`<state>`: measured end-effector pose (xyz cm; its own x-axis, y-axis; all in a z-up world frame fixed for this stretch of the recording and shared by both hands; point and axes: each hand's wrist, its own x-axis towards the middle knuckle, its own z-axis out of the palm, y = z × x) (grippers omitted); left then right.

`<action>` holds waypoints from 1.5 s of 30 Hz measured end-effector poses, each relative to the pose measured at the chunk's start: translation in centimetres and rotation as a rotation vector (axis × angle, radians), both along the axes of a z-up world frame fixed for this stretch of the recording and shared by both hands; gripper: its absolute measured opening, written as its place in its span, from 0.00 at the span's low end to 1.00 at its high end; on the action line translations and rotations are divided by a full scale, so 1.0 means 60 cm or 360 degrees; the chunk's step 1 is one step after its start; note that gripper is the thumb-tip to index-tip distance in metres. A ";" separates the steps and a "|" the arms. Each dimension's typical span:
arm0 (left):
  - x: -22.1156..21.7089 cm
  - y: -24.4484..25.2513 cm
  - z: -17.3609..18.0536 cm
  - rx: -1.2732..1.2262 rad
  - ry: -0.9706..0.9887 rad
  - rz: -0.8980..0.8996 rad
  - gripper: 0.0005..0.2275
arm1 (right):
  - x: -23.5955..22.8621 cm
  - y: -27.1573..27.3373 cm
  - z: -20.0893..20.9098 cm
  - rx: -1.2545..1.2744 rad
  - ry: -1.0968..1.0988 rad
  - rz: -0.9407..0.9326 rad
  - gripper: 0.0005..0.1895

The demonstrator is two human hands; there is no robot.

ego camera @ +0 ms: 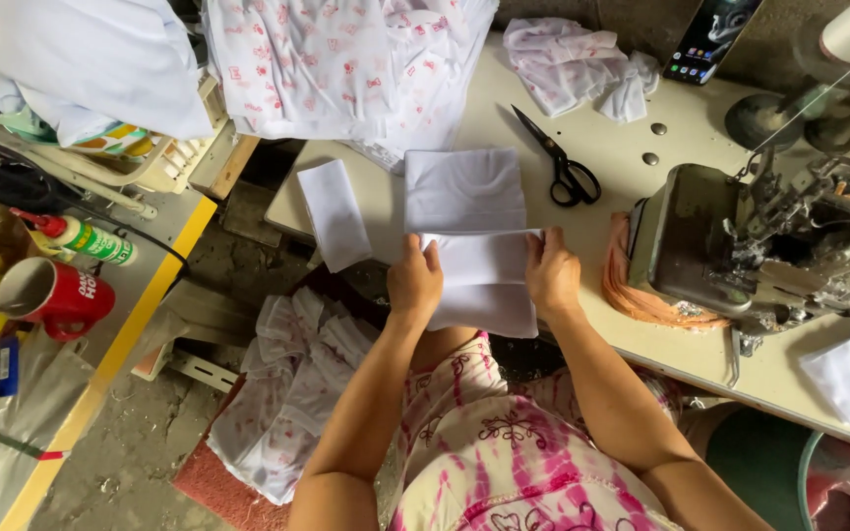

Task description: The person uses scissors to trim the edges of a white cloth on a table. They fold the cloth multiple times, smooth it out, and cut along the folded edges to create smaller pieces. The person also handles a stack of similar white cloths with red patterns nearby.

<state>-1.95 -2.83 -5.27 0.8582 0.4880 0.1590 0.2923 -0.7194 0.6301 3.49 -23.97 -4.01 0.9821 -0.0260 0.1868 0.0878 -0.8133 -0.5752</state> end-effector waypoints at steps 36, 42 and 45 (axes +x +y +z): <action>-0.011 -0.069 0.042 0.0813 -0.0647 -0.0909 0.21 | -0.005 -0.002 0.028 -0.0363 -0.0884 0.0355 0.24; 0.010 -0.056 0.020 0.0649 -0.0227 -0.0977 0.21 | -0.055 -0.003 0.066 -0.0733 -0.0114 0.0816 0.40; 0.062 -0.038 -0.019 0.0706 -0.0085 -0.0939 0.16 | -0.030 -0.029 0.086 -0.0886 -0.0257 0.0661 0.33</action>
